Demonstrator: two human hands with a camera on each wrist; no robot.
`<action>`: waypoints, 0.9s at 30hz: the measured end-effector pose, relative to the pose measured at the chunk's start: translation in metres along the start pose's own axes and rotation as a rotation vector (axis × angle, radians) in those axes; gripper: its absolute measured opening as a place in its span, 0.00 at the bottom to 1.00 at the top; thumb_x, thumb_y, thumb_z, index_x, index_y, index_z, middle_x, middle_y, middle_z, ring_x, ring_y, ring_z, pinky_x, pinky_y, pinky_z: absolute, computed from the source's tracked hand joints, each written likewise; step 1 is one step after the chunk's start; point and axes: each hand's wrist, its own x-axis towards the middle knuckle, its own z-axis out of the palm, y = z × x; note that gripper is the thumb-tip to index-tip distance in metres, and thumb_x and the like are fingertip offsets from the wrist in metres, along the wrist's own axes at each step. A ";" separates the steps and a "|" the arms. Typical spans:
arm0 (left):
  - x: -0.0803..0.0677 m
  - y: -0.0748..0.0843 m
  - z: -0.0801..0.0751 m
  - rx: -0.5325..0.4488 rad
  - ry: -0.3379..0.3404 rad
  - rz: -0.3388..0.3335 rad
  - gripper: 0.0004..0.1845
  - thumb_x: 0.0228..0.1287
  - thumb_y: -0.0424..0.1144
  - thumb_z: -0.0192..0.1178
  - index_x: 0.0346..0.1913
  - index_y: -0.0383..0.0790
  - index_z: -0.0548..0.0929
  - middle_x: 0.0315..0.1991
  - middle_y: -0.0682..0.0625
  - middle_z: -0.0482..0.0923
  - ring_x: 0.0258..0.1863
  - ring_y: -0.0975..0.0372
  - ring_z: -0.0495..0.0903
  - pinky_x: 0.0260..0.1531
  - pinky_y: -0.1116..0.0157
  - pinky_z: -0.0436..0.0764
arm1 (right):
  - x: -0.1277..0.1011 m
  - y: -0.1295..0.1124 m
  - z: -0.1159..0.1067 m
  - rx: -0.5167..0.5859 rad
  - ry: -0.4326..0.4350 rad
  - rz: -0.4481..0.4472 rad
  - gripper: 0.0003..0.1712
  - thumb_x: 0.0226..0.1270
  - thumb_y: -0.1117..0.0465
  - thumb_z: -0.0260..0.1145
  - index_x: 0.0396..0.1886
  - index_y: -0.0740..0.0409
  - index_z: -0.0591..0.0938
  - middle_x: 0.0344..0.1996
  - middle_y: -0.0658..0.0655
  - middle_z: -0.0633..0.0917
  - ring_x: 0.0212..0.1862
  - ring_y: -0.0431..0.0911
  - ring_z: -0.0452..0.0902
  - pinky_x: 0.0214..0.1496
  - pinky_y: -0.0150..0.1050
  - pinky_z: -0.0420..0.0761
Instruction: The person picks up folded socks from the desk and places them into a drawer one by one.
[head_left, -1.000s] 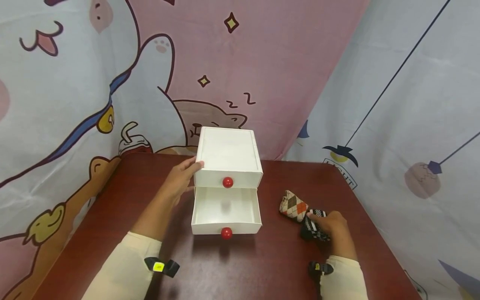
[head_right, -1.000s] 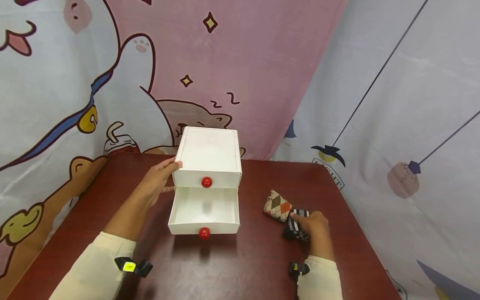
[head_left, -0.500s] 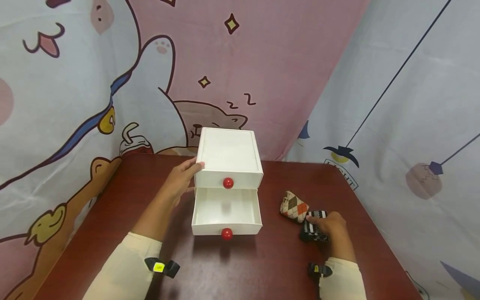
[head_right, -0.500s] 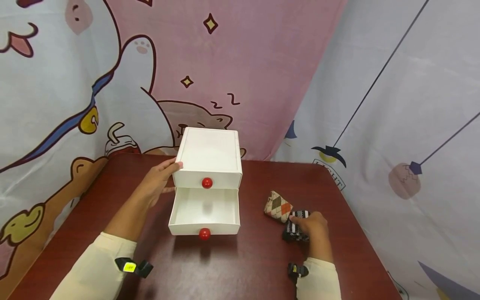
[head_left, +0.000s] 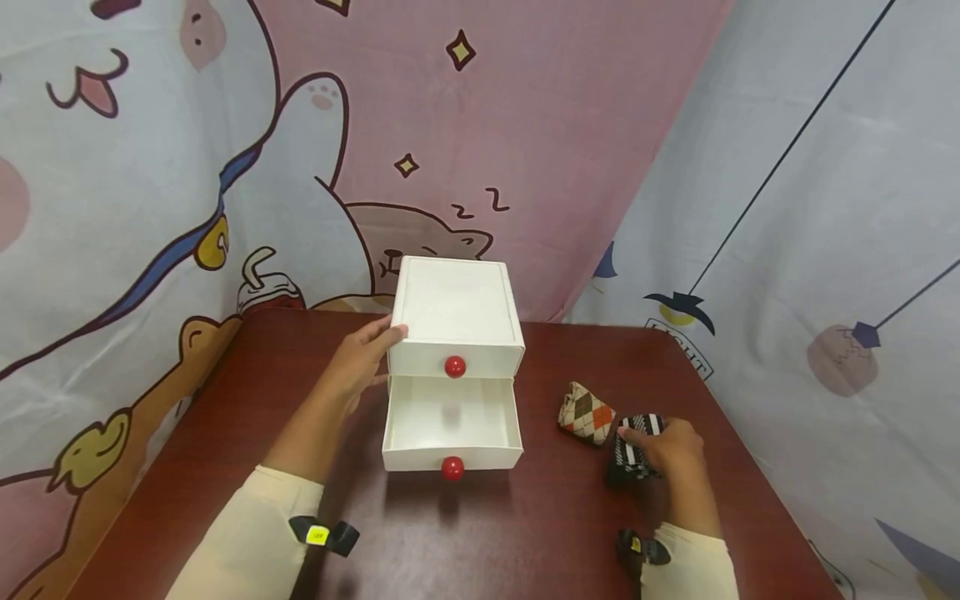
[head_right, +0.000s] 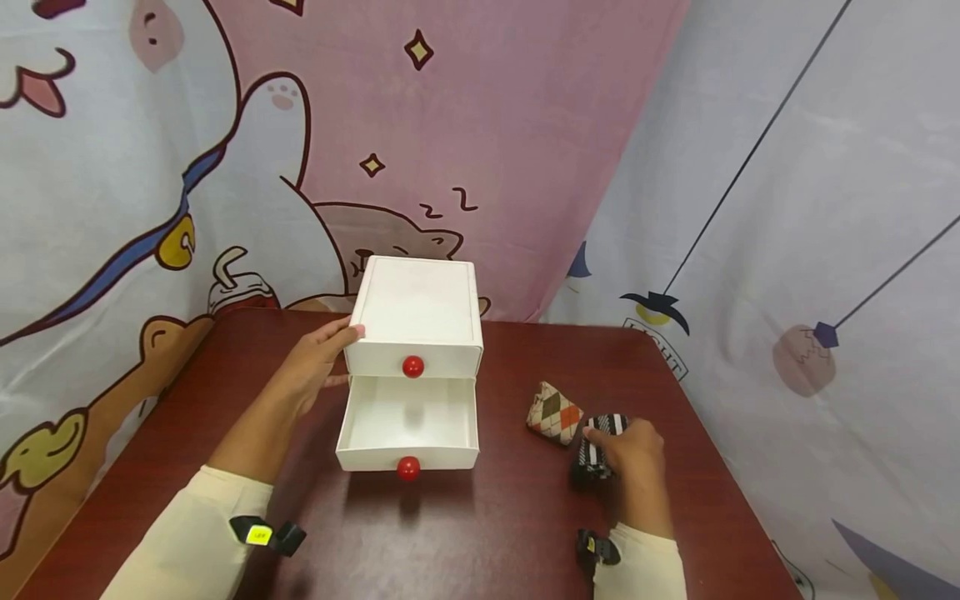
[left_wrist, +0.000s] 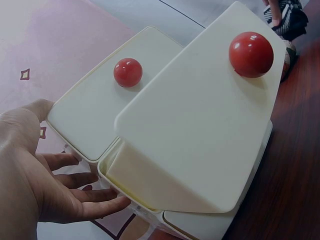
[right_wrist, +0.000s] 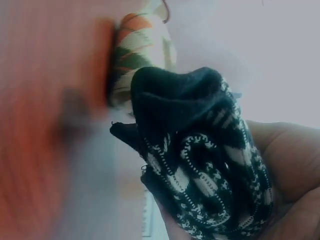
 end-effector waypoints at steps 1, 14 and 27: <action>0.000 0.000 0.000 -0.002 0.000 0.000 0.41 0.80 0.59 0.60 0.88 0.51 0.61 0.84 0.38 0.65 0.85 0.38 0.62 0.79 0.35 0.71 | -0.002 -0.002 -0.002 0.008 0.004 -0.005 0.62 0.70 0.34 0.74 0.77 0.84 0.64 0.71 0.89 0.68 0.72 0.82 0.68 0.72 0.73 0.76; 0.001 -0.002 0.000 -0.021 -0.003 0.000 0.41 0.80 0.58 0.61 0.88 0.51 0.62 0.82 0.38 0.68 0.83 0.39 0.66 0.79 0.35 0.71 | -0.037 -0.040 -0.023 0.027 0.089 -0.136 0.58 0.70 0.32 0.73 0.75 0.78 0.69 0.65 0.82 0.78 0.65 0.74 0.76 0.65 0.69 0.81; 0.001 -0.001 -0.001 -0.024 0.015 -0.010 0.40 0.79 0.57 0.62 0.87 0.51 0.63 0.81 0.38 0.69 0.82 0.40 0.69 0.78 0.35 0.72 | -0.064 -0.083 -0.010 0.165 0.233 -0.287 0.45 0.66 0.35 0.79 0.66 0.66 0.82 0.53 0.71 0.89 0.52 0.60 0.84 0.47 0.47 0.84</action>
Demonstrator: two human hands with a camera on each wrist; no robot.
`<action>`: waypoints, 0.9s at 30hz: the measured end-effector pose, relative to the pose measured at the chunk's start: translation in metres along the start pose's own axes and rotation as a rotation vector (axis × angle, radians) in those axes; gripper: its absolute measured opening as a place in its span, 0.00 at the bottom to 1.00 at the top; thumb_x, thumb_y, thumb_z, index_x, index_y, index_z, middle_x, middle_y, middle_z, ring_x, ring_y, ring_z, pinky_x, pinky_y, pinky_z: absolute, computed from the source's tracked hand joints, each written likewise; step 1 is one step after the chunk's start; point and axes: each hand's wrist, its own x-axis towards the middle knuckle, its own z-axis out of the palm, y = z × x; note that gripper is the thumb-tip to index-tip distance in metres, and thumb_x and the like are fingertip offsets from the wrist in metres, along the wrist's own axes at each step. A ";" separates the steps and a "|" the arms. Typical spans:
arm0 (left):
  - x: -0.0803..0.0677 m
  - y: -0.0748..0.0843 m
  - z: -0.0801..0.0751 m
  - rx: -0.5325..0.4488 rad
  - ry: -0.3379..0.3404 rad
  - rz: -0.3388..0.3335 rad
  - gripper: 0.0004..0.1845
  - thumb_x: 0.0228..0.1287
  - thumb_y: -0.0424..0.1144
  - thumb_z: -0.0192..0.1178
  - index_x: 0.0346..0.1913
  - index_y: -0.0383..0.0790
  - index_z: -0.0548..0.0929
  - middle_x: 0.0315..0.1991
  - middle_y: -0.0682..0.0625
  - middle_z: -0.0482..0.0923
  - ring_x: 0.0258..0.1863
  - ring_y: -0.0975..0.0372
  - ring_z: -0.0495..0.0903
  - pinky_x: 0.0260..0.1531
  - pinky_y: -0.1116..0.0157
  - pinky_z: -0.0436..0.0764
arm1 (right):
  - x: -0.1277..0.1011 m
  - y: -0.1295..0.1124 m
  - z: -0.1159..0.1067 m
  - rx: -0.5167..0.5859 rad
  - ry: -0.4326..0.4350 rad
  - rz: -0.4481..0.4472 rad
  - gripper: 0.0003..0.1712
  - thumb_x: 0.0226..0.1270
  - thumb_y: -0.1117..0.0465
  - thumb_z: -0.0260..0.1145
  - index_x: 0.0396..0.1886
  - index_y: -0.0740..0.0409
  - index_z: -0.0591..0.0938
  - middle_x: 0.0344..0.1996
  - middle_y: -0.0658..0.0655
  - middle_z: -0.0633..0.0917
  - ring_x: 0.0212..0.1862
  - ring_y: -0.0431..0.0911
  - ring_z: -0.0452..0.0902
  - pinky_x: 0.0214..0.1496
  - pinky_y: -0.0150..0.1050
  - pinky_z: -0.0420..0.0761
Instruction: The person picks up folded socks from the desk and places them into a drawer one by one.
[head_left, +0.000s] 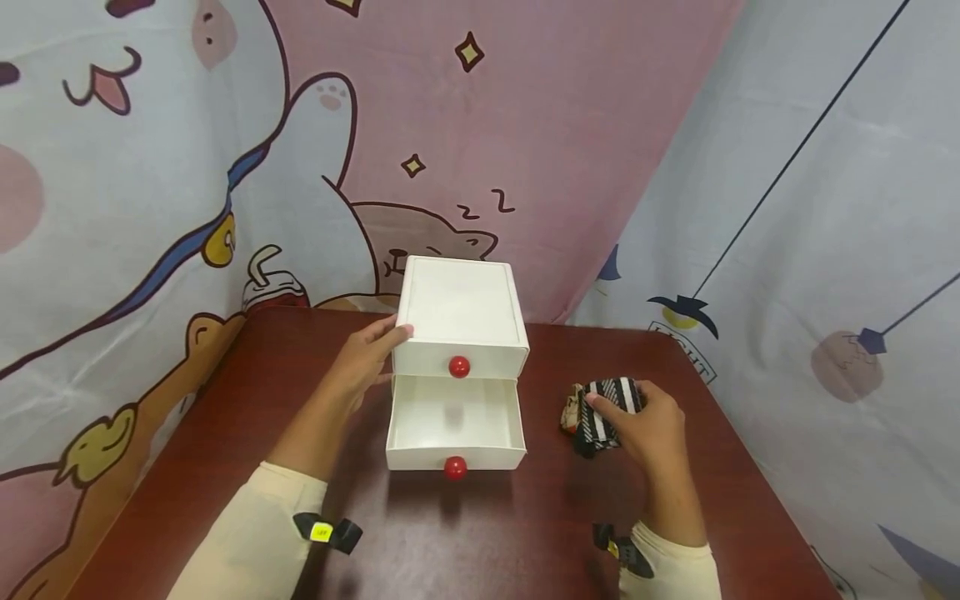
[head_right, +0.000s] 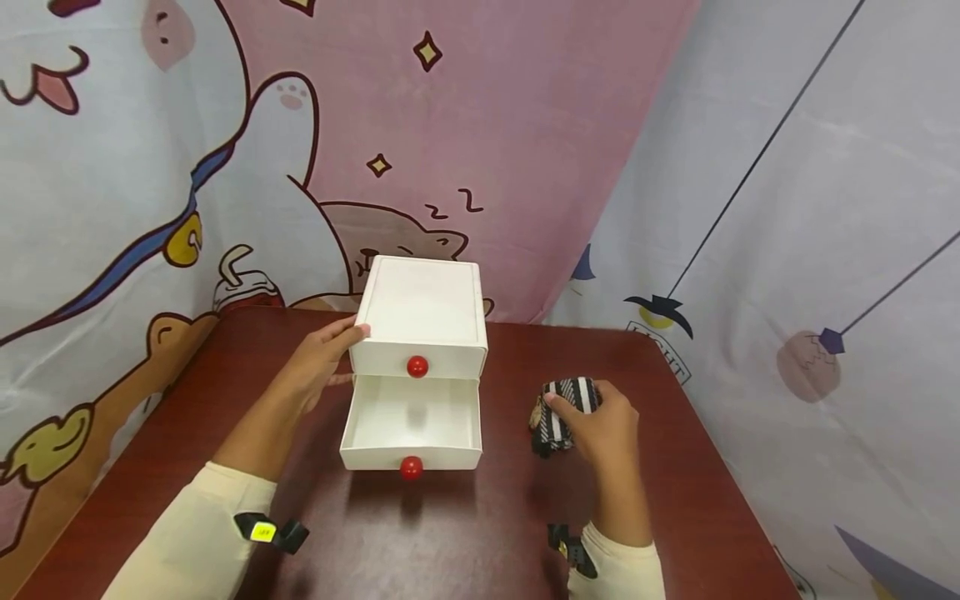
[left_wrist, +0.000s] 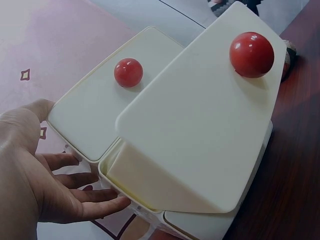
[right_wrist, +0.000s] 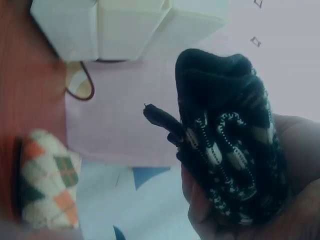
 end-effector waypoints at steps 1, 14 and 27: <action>0.000 0.000 0.000 -0.002 -0.001 0.001 0.40 0.79 0.57 0.62 0.87 0.51 0.63 0.81 0.38 0.69 0.82 0.40 0.69 0.78 0.35 0.72 | -0.001 -0.003 0.001 0.011 0.013 -0.005 0.44 0.65 0.35 0.80 0.66 0.66 0.82 0.53 0.70 0.89 0.52 0.60 0.85 0.47 0.47 0.84; 0.001 -0.001 0.001 0.013 0.002 0.004 0.41 0.79 0.59 0.62 0.87 0.52 0.63 0.81 0.38 0.69 0.82 0.39 0.69 0.78 0.36 0.73 | -0.017 -0.055 0.010 0.230 0.060 0.006 0.38 0.65 0.39 0.82 0.62 0.62 0.84 0.51 0.67 0.89 0.48 0.54 0.84 0.41 0.30 0.82; -0.001 0.000 0.002 0.011 0.001 0.009 0.41 0.79 0.59 0.61 0.88 0.51 0.62 0.83 0.37 0.67 0.82 0.38 0.69 0.77 0.36 0.73 | -0.030 -0.100 0.047 0.344 0.039 -0.065 0.32 0.64 0.45 0.84 0.56 0.60 0.84 0.44 0.65 0.90 0.43 0.52 0.87 0.44 0.41 0.89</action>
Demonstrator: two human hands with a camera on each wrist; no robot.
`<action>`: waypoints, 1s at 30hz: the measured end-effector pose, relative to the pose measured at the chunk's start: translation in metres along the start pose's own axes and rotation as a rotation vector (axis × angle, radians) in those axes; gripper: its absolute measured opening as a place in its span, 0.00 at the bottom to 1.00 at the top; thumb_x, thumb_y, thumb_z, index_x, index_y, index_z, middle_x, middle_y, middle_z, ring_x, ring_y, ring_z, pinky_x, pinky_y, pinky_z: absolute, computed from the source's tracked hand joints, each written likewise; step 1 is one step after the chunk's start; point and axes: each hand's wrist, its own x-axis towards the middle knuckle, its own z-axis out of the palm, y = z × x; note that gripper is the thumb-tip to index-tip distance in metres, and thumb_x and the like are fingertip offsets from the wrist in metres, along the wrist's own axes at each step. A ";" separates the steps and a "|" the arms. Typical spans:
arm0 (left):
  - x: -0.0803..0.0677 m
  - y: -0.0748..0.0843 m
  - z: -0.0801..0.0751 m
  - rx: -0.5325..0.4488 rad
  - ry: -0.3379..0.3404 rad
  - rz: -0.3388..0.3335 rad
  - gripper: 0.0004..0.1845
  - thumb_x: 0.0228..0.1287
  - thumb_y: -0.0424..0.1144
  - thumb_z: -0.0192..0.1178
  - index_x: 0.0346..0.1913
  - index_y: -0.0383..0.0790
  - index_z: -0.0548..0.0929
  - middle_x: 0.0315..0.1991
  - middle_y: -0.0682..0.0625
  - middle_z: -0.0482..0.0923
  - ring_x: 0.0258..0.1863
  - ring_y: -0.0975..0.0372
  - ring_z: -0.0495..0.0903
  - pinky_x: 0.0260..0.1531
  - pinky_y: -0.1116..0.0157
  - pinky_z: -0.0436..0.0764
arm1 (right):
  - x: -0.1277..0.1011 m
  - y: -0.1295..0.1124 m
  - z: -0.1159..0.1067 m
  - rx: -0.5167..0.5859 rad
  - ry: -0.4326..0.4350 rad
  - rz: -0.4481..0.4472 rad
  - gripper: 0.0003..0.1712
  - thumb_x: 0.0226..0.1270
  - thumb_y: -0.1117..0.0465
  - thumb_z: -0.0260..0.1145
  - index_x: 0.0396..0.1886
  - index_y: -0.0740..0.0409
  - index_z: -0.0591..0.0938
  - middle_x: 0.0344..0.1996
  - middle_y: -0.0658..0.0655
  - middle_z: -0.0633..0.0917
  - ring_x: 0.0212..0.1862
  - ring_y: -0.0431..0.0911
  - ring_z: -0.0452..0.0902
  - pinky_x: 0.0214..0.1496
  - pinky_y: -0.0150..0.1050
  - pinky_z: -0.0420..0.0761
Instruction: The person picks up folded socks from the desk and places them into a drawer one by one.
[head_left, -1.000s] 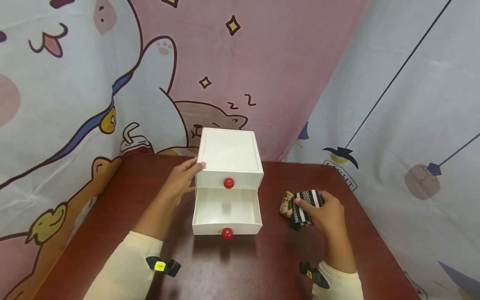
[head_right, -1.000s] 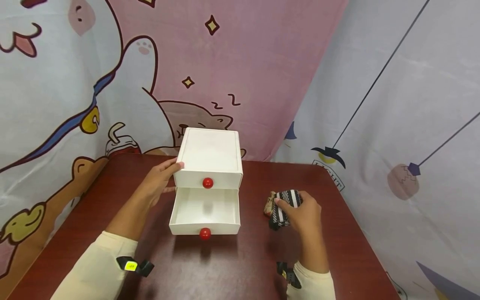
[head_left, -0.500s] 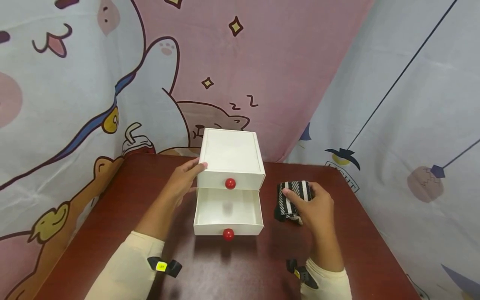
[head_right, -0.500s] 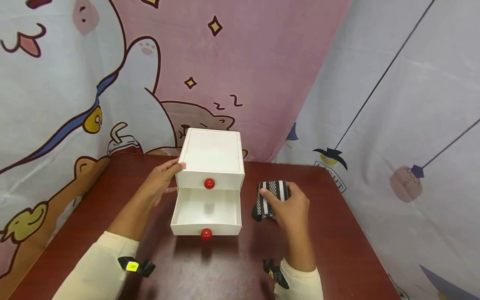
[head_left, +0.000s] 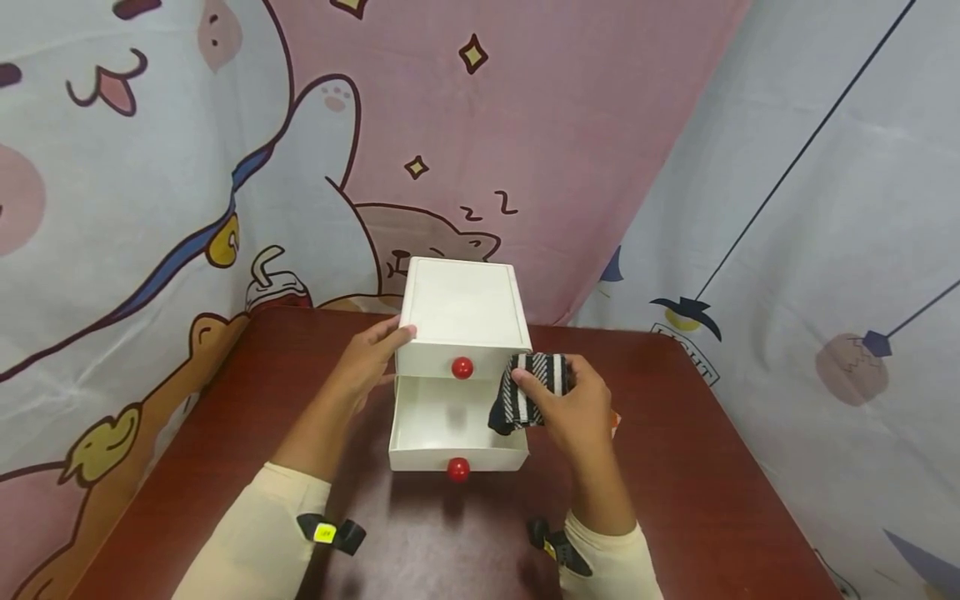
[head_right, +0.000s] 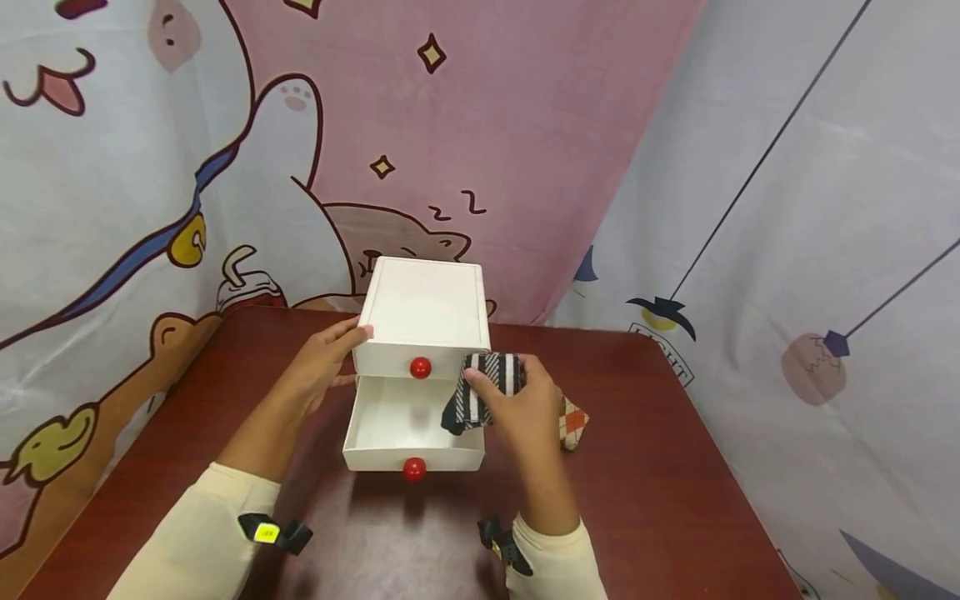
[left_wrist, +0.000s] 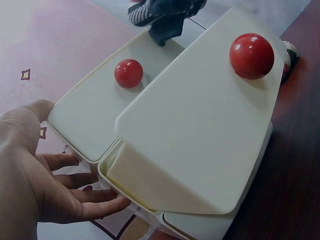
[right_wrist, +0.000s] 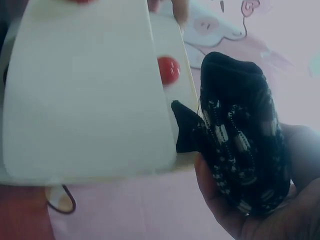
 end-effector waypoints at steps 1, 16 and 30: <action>0.000 0.000 0.000 -0.001 0.001 0.002 0.41 0.80 0.58 0.61 0.88 0.50 0.62 0.82 0.37 0.67 0.81 0.38 0.69 0.77 0.36 0.73 | -0.001 -0.001 0.004 0.003 -0.011 0.002 0.32 0.64 0.45 0.84 0.56 0.60 0.84 0.44 0.65 0.90 0.43 0.52 0.87 0.45 0.43 0.90; 0.001 0.000 0.000 0.000 0.013 -0.007 0.41 0.78 0.60 0.63 0.87 0.52 0.64 0.83 0.39 0.67 0.80 0.42 0.71 0.76 0.38 0.76 | -0.007 -0.011 0.042 0.022 -0.113 -0.039 0.34 0.61 0.46 0.86 0.57 0.61 0.84 0.44 0.63 0.90 0.43 0.51 0.86 0.39 0.39 0.85; 0.001 -0.001 0.001 -0.012 0.017 0.004 0.41 0.78 0.58 0.63 0.87 0.49 0.64 0.84 0.37 0.65 0.82 0.42 0.69 0.76 0.37 0.75 | -0.005 -0.004 0.056 -0.024 -0.283 -0.031 0.30 0.64 0.48 0.84 0.53 0.63 0.82 0.39 0.62 0.88 0.40 0.49 0.85 0.39 0.41 0.87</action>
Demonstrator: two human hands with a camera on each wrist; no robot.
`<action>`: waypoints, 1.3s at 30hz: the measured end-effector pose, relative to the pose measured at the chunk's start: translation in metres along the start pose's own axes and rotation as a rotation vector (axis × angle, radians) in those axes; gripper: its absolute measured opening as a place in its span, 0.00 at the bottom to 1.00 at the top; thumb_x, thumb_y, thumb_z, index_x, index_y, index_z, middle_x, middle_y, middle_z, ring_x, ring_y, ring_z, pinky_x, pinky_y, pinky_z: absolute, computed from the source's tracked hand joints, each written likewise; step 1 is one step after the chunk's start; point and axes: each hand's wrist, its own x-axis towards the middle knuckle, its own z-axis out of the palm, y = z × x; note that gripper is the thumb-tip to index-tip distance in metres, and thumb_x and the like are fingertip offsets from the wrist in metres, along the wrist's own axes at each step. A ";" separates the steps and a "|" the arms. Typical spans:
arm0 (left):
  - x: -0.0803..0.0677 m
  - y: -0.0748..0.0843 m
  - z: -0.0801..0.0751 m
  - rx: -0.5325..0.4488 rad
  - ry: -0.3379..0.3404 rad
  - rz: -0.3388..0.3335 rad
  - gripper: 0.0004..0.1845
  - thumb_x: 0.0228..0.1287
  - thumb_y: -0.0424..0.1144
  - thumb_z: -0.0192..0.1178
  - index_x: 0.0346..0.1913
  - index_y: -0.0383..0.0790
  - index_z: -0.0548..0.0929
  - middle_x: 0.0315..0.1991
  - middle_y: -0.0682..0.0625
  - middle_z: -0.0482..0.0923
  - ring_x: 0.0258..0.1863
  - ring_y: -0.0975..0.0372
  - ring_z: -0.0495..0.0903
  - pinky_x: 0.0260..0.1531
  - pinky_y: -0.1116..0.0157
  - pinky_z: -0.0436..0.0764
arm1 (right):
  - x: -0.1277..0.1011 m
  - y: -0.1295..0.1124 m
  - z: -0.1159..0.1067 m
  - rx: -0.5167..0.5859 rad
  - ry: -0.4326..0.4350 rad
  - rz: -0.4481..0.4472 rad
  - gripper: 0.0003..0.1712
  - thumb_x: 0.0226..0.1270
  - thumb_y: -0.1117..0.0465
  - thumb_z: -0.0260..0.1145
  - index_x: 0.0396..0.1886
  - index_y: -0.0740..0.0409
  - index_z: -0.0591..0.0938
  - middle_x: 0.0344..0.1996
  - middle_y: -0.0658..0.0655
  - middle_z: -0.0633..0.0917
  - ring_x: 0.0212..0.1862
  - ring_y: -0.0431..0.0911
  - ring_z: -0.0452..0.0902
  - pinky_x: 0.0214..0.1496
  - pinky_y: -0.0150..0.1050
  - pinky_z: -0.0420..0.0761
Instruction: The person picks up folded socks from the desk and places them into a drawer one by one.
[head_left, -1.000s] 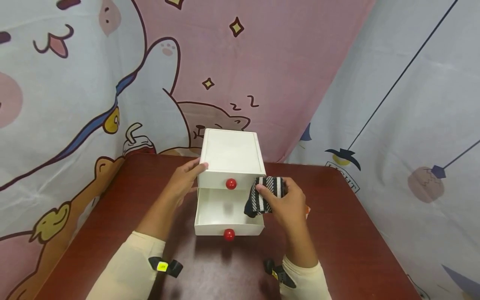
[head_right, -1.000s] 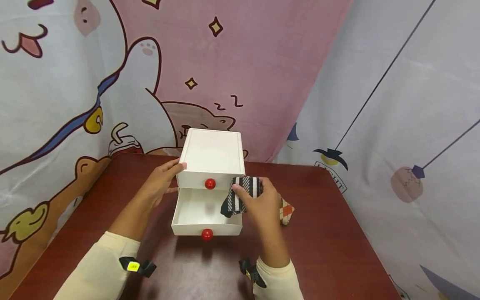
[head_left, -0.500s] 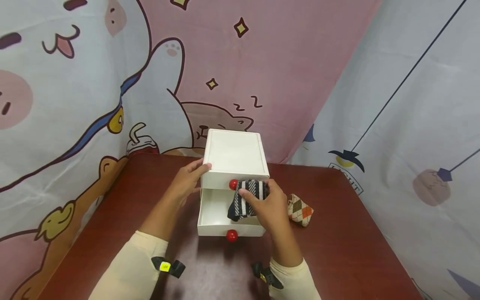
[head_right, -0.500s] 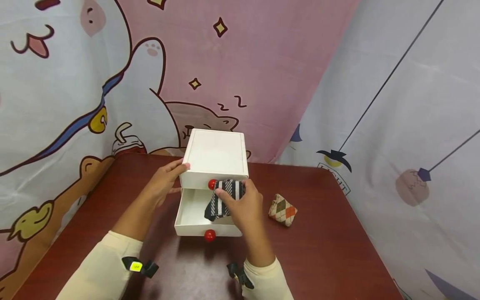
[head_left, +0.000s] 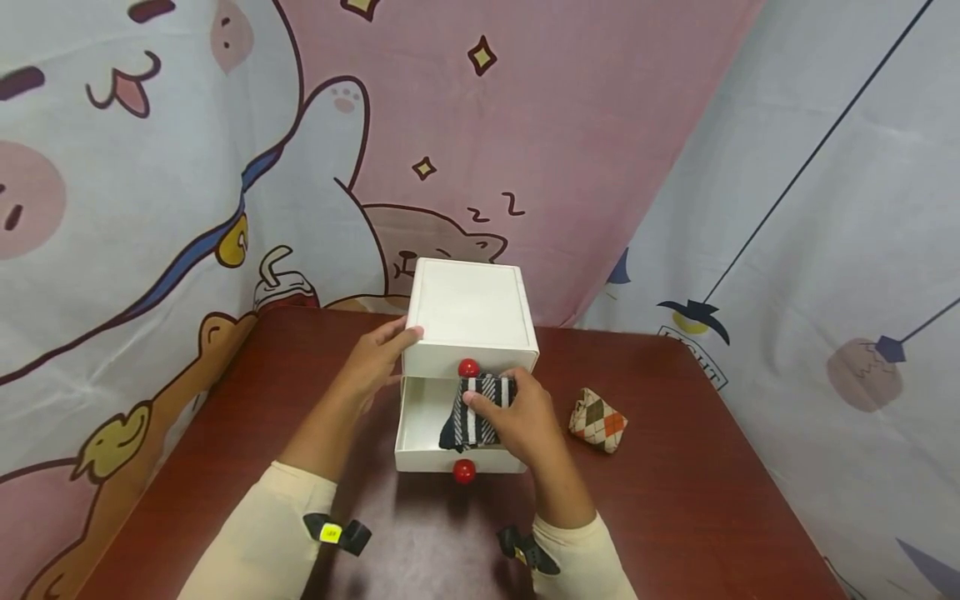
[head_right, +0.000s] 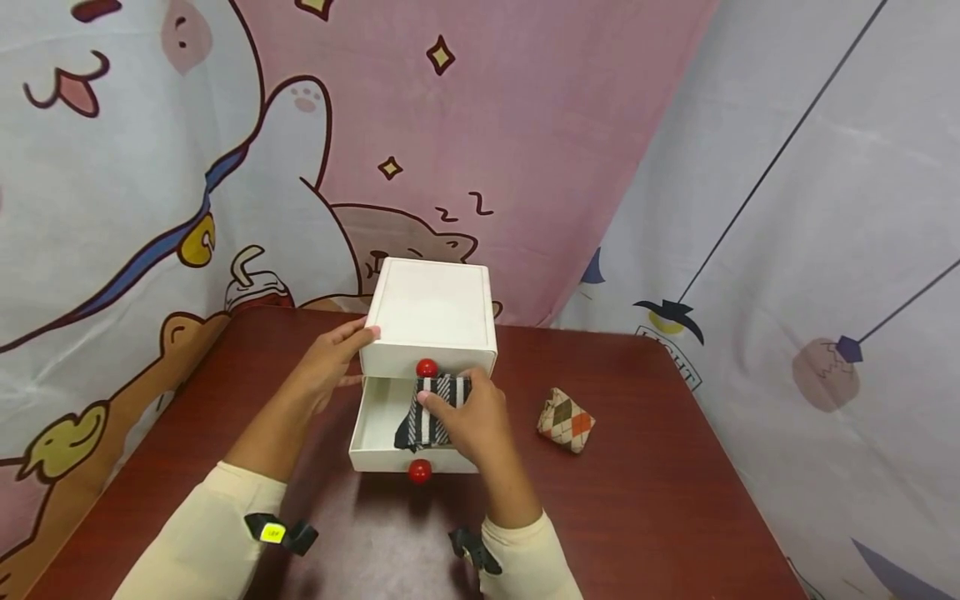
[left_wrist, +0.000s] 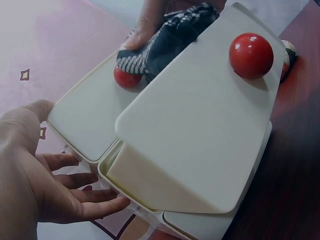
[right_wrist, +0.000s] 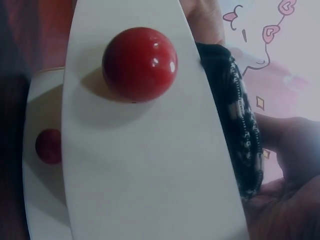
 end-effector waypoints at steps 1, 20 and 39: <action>0.000 0.000 0.000 0.000 0.000 0.000 0.41 0.78 0.58 0.63 0.87 0.49 0.64 0.84 0.37 0.65 0.81 0.41 0.69 0.76 0.37 0.75 | 0.001 0.001 0.001 -0.009 -0.012 -0.002 0.30 0.64 0.48 0.83 0.54 0.64 0.82 0.40 0.62 0.88 0.41 0.50 0.85 0.41 0.41 0.87; 0.000 0.001 0.000 0.008 0.006 -0.017 0.40 0.79 0.59 0.62 0.87 0.53 0.65 0.83 0.38 0.66 0.81 0.42 0.71 0.75 0.38 0.77 | 0.012 0.001 0.020 -0.114 -0.071 0.071 0.29 0.67 0.47 0.80 0.52 0.67 0.86 0.40 0.64 0.88 0.41 0.52 0.84 0.46 0.49 0.87; 0.000 0.000 -0.001 0.014 0.000 -0.015 0.40 0.79 0.59 0.62 0.87 0.53 0.64 0.83 0.39 0.66 0.80 0.42 0.71 0.74 0.38 0.78 | 0.014 -0.002 0.030 -0.275 -0.137 0.050 0.34 0.65 0.49 0.84 0.58 0.70 0.84 0.49 0.68 0.89 0.48 0.57 0.85 0.57 0.56 0.87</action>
